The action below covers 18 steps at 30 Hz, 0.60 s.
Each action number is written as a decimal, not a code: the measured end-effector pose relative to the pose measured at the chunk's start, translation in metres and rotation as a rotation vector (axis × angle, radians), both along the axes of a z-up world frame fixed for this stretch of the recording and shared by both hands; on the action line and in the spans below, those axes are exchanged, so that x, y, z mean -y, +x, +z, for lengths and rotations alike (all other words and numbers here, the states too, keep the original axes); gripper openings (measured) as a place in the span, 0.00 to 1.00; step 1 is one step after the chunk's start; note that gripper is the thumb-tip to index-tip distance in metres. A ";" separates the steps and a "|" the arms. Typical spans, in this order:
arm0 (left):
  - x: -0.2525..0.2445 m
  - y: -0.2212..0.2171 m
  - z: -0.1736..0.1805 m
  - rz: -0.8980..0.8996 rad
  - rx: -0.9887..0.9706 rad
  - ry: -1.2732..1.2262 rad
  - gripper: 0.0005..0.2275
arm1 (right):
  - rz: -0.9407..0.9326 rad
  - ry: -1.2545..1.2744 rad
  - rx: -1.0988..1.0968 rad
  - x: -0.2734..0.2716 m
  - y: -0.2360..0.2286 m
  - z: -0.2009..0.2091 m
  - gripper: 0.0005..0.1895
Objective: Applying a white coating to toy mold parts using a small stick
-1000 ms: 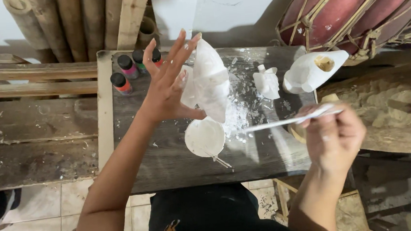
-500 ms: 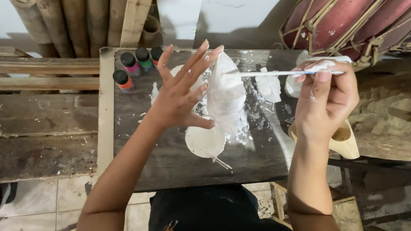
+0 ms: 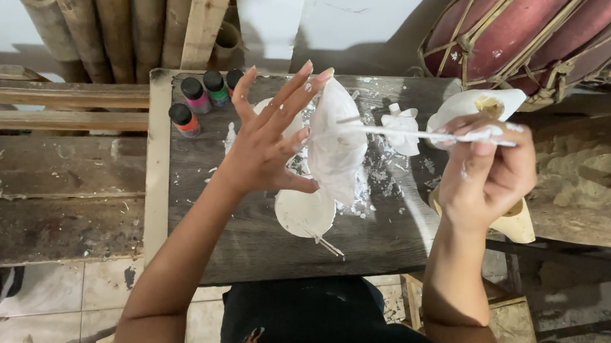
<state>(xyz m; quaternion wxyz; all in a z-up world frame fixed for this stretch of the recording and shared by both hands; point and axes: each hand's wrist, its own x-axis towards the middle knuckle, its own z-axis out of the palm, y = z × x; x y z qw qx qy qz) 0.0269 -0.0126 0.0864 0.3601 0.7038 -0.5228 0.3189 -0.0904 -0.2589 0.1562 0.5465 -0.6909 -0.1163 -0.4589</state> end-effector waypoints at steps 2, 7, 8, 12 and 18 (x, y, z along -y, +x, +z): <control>0.000 0.000 0.002 0.008 -0.002 0.005 0.40 | -0.012 0.015 -0.009 -0.001 -0.004 -0.003 0.12; 0.001 0.000 0.001 0.002 0.013 0.015 0.40 | -0.062 0.023 0.027 -0.006 0.000 0.000 0.14; 0.002 -0.001 0.002 0.000 0.013 0.015 0.40 | -0.064 0.023 0.027 -0.005 0.001 0.001 0.14; 0.002 -0.004 0.005 0.011 0.018 0.011 0.38 | -0.060 0.022 0.043 -0.004 0.000 0.001 0.13; -0.001 -0.007 0.008 0.018 0.032 0.026 0.36 | -0.074 -0.016 0.059 0.008 -0.004 0.007 0.12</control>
